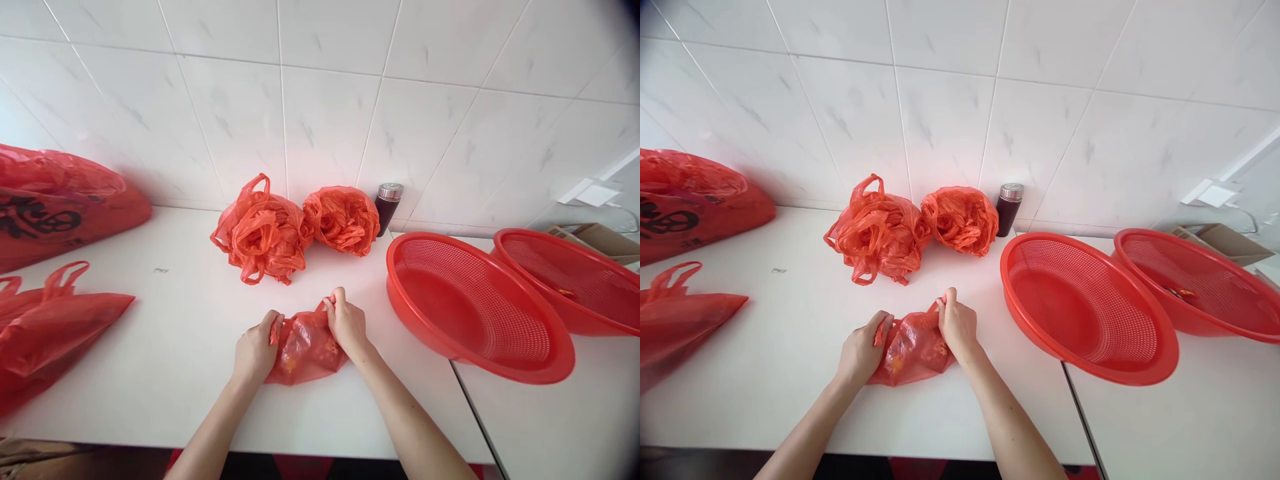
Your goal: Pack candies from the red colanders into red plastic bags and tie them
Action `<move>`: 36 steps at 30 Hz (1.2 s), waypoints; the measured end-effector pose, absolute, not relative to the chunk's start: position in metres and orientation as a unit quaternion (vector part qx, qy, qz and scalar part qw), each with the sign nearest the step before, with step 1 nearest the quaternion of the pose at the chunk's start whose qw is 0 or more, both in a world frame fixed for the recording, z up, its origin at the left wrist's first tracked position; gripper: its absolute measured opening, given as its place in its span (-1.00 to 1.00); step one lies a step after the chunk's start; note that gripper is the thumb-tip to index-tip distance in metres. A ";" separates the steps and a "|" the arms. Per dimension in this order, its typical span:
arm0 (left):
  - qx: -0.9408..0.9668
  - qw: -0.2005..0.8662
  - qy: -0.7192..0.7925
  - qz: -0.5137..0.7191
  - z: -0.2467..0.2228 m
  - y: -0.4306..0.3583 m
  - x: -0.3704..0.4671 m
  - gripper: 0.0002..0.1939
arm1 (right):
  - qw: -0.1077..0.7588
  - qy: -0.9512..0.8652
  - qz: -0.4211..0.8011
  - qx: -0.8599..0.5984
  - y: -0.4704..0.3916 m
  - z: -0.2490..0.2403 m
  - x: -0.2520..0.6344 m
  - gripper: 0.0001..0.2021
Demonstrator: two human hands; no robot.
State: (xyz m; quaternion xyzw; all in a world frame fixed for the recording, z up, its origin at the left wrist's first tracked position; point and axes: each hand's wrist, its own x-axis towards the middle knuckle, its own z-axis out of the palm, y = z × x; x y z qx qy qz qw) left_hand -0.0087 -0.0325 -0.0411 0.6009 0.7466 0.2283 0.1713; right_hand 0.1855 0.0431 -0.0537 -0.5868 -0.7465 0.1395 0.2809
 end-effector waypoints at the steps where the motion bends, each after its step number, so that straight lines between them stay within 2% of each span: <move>1: 0.597 0.173 0.751 0.223 -0.042 -0.034 -0.011 -0.77 | 0.286 -0.739 0.142 -0.593 0.045 -0.055 0.186 -0.85; 9: 0.590 0.204 0.749 0.222 -0.051 -0.057 -0.020 -0.84 | 0.353 -0.670 0.191 -0.624 0.057 -0.061 0.195 -0.87; 18: 0.582 0.236 0.721 0.295 -0.050 -0.079 -0.016 -0.73 | 0.402 -0.635 0.214 -0.625 0.058 -0.063 0.195 -0.85; 25: 0.583 0.219 0.719 0.309 -0.048 -0.091 -0.015 -0.69 | 0.436 -0.625 0.224 -0.607 0.055 -0.060 0.196 -0.82; 29: 0.570 0.203 0.706 0.368 -0.036 -0.092 -0.017 -0.68 | 0.477 -0.624 0.234 -0.573 0.044 -0.050 0.198 -0.81; 33: 0.541 0.177 0.690 0.447 -0.020 -0.090 -0.015 -0.70 | 0.574 -0.584 0.309 -0.484 0.029 -0.033 0.195 -0.80; 36: 0.539 0.202 0.660 0.483 -0.015 -0.085 -0.003 -0.73 | 0.596 -0.552 0.394 -0.430 0.019 -0.022 0.192 -0.77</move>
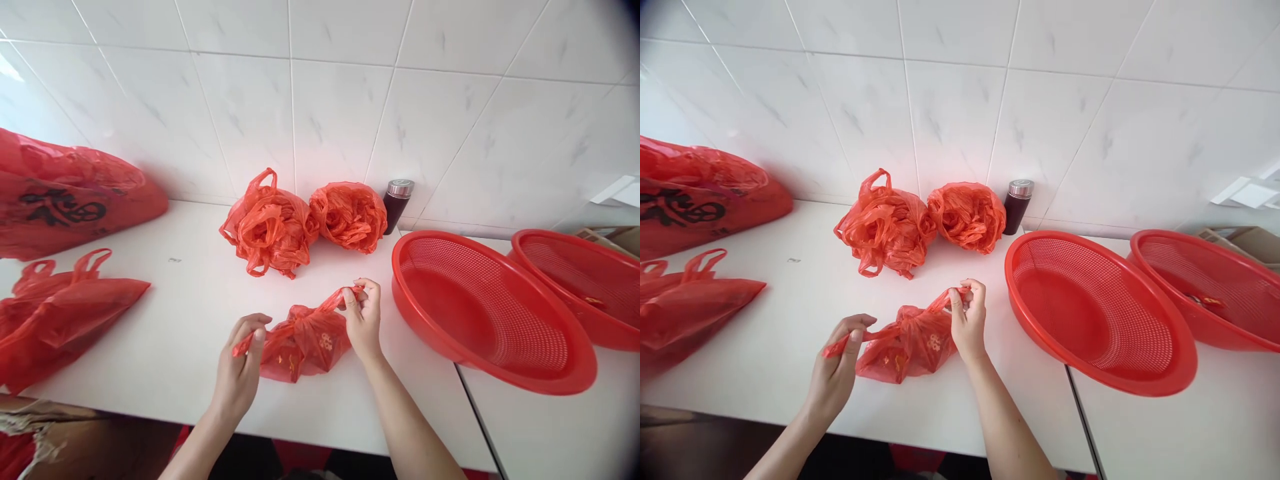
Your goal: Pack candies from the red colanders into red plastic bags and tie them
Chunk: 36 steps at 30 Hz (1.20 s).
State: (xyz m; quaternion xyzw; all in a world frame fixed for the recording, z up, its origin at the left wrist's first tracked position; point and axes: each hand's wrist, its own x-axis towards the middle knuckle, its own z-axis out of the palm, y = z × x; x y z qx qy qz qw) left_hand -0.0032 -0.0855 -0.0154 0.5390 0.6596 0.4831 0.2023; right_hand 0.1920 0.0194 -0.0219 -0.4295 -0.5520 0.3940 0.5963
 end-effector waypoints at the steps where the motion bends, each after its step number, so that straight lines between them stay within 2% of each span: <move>1: 0.551 0.212 0.643 0.488 -0.016 -0.083 0.002 -0.78 | 0.595 -0.547 0.416 -0.417 0.017 -0.019 0.191 -0.76; 3: 0.593 0.218 0.617 0.468 -0.018 -0.075 0.013 -0.81 | 0.589 -0.541 0.448 -0.400 0.015 -0.016 0.192 -0.72; 5: 0.642 0.201 0.617 0.408 -0.020 -0.065 0.023 -0.64 | 0.583 -0.537 0.470 -0.388 0.014 -0.014 0.194 -0.68; 7: 0.666 0.179 0.633 0.351 -0.021 -0.054 0.029 -0.58 | 0.579 -0.530 0.491 -0.379 0.014 -0.014 0.196 -0.61; 9: 0.668 0.177 0.646 0.325 -0.020 -0.045 0.030 -0.70 | 0.567 -0.533 0.510 -0.366 0.014 -0.015 0.198 -0.49; 12: 0.656 0.196 0.653 0.324 -0.015 -0.041 0.027 -0.91 | 0.511 -0.579 0.520 -0.366 0.012 -0.017 0.197 -0.20; 14: 0.641 0.211 0.655 0.339 -0.011 -0.043 0.024 -0.91 | 0.434 -0.632 0.519 -0.378 0.010 -0.019 0.194 -0.07; 15: 0.634 0.220 0.654 0.350 -0.009 -0.044 0.023 -0.89 | 0.394 -0.654 0.518 -0.384 0.009 -0.021 0.193 -0.07; 17: 0.624 0.244 0.645 0.369 -0.005 -0.048 0.021 -0.86 | 0.341 -0.686 0.512 -0.388 0.008 -0.023 0.189 -0.19; 21: 0.617 0.296 0.619 0.385 -0.004 -0.054 0.019 -0.84 | 0.311 -0.739 0.447 -0.396 0.011 -0.024 0.186 -0.69; 23: 0.614 0.318 0.608 0.391 -0.005 -0.054 0.019 -0.85 | 0.298 -0.767 0.419 -0.384 0.013 -0.023 0.187 -0.84; 29: 0.594 0.381 0.565 0.428 -0.007 -0.052 0.022 -0.90 | 0.320 -0.761 0.422 -0.375 0.014 -0.023 0.192 -0.78; 36: 0.567 0.410 0.569 0.433 -0.004 -0.053 0.021 -0.84 | 0.343 -0.754 0.452 -0.330 0.015 -0.021 0.195 -0.86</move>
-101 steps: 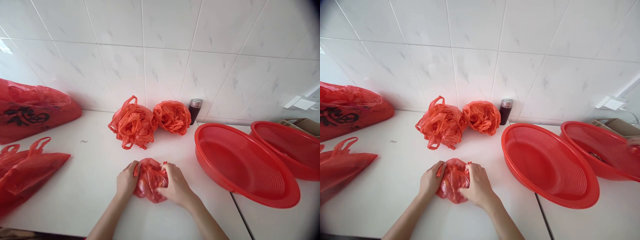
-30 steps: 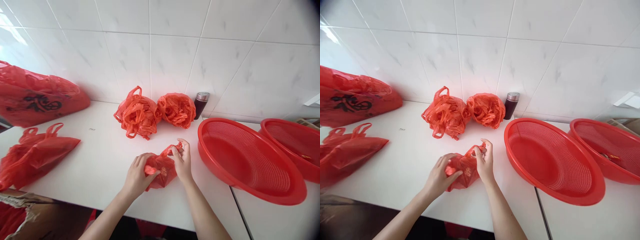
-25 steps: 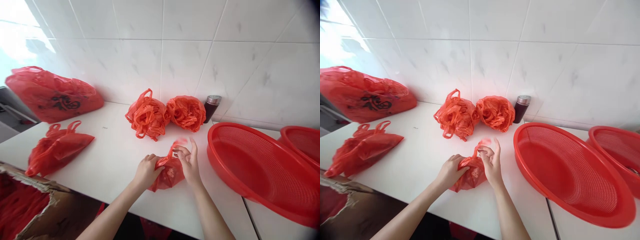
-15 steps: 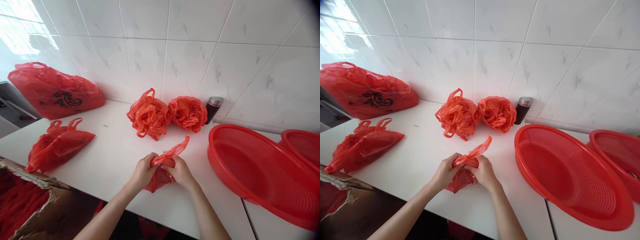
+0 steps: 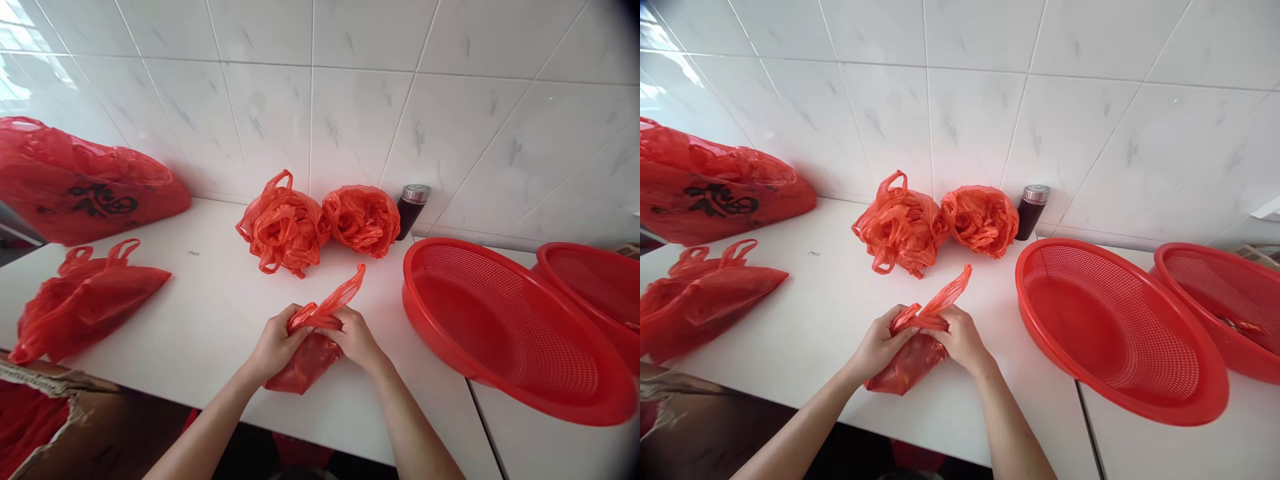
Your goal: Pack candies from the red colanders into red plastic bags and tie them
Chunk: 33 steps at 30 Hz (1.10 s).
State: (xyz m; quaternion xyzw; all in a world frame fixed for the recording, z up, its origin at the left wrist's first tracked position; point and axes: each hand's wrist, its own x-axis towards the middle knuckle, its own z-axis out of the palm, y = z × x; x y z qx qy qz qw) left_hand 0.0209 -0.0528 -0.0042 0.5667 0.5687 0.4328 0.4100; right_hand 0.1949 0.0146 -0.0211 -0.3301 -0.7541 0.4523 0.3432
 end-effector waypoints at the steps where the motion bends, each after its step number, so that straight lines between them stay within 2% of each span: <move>1: 0.561 0.414 0.571 0.434 -0.004 -0.053 0.020 -0.84 | 0.347 -0.752 0.456 -0.325 0.014 -0.020 0.195 -0.86; 8: 0.541 0.437 0.562 0.447 -0.006 -0.054 0.016 -0.84 | 0.354 -0.749 0.466 -0.310 0.012 -0.019 0.194 -0.87; 18: 0.520 0.489 0.534 0.453 -0.003 -0.055 0.013 -0.72 | 0.351 -0.742 0.496 -0.284 0.011 -0.015 0.195 -0.81; 25: 0.514 0.506 0.510 0.469 -0.002 -0.054 0.014 -0.80 | 0.339 -0.763 0.477 -0.275 0.010 -0.013 0.196 -0.77; 33: 0.526 0.487 0.531 0.451 -0.003 -0.054 0.013 -0.77 | 0.339 -0.764 0.476 -0.272 0.010 -0.015 0.193 -0.79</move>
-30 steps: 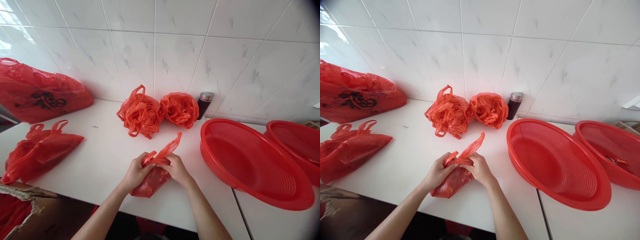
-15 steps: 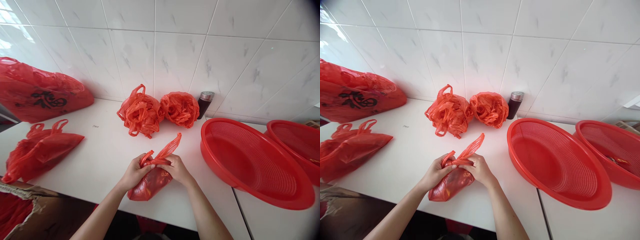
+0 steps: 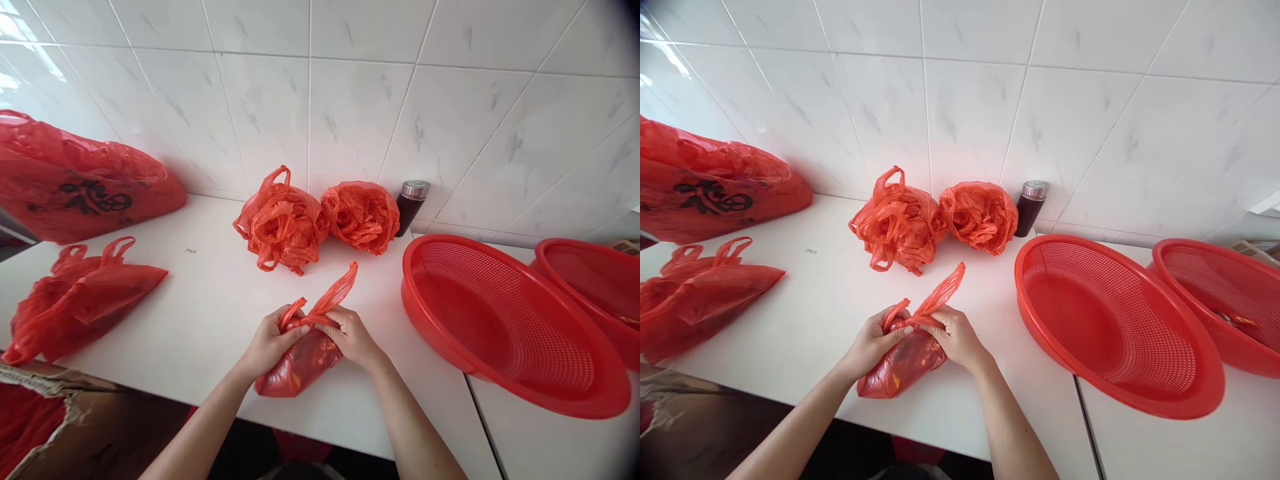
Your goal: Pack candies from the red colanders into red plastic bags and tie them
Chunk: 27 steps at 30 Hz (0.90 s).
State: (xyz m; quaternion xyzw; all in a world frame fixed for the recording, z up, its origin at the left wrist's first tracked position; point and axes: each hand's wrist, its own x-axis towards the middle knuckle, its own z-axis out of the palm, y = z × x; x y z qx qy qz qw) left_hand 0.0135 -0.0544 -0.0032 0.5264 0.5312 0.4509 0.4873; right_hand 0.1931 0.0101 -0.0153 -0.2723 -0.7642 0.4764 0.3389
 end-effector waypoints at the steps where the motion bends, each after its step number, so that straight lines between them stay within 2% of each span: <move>1: 0.534 0.471 0.546 0.441 -0.002 -0.056 0.011 -0.76 | 0.340 -0.764 0.474 -0.276 0.011 -0.017 0.193 -0.79; 5: 0.548 0.320 0.652 0.415 0.013 -0.067 -0.017 -0.69 | 0.339 -0.762 0.458 -0.308 0.014 -0.026 0.194 -0.79; 9: 0.483 0.179 0.748 0.418 0.035 -0.083 -0.070 -0.58 | 0.327 -0.753 0.442 -0.362 0.017 -0.031 0.199 -0.77; 13: 0.440 0.057 0.834 0.329 0.051 -0.100 -0.126 -0.61 | 0.307 -0.772 0.417 -0.370 0.017 -0.034 0.201 -0.75; 17: 0.351 -0.041 0.904 0.242 0.063 -0.118 -0.166 -0.55 | 0.290 -0.784 0.403 -0.373 0.017 -0.037 0.200 -0.74; 23: 0.308 -0.232 0.842 0.378 0.091 -0.142 -0.159 -0.69 | 0.263 -0.786 0.397 -0.393 0.017 -0.038 0.200 -0.75; 25: 0.321 -0.257 0.831 0.375 0.103 -0.140 -0.154 -0.70 | 0.260 -0.789 0.395 -0.393 0.016 -0.038 0.199 -0.75; 27: 0.338 -0.205 0.866 0.306 0.110 -0.133 -0.160 -0.66 | 0.259 -0.789 0.398 -0.389 0.017 -0.039 0.199 -0.74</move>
